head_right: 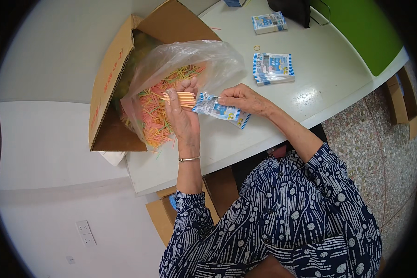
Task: The recorder is placing several small colorful sticks into plastic packets and stacking them on the table.
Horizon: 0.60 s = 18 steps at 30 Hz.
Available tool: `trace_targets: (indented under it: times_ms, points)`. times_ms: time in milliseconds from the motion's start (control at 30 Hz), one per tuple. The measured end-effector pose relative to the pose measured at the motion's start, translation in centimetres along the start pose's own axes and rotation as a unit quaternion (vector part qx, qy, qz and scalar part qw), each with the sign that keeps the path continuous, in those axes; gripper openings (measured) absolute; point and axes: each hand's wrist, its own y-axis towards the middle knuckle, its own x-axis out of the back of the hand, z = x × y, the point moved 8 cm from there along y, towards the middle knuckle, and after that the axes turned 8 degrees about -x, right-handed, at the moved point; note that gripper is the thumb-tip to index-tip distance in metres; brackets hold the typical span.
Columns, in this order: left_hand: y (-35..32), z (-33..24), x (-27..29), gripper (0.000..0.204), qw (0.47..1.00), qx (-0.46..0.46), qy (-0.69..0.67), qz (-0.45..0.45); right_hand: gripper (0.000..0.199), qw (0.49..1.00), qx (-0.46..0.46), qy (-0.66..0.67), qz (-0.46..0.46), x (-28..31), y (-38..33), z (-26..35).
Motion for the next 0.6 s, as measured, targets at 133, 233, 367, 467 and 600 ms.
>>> trace_targets:
  times_ms: [133,233,367,467,600]
  points:
    - [-0.8,0.1,-0.5,0.033,1.000,0.001,0.022,0.009,0.026,1.000,-0.006,0.003,0.004,-0.2,0.0,-0.2]
    - [-1.2,0.2,-0.8,0.032,0.999,-0.010,0.027,0.031,0.027,1.000,-0.011,0.014,0.009,-0.1,-0.3,0.1]
    - [-1.5,0.6,-0.8,0.028,0.997,-0.006,0.038,0.060,0.027,1.000,-0.011,0.025,0.008,0.1,-0.3,-0.3]
    - [-1.8,1.0,-0.6,0.027,0.995,0.015,0.068,0.073,0.027,0.999,0.003,0.033,0.003,0.1,-0.2,-0.5]
    - [-2.0,1.6,-0.3,0.027,0.992,0.040,0.077,0.088,0.026,0.999,-0.003,0.035,0.007,-0.2,-0.1,-0.7]
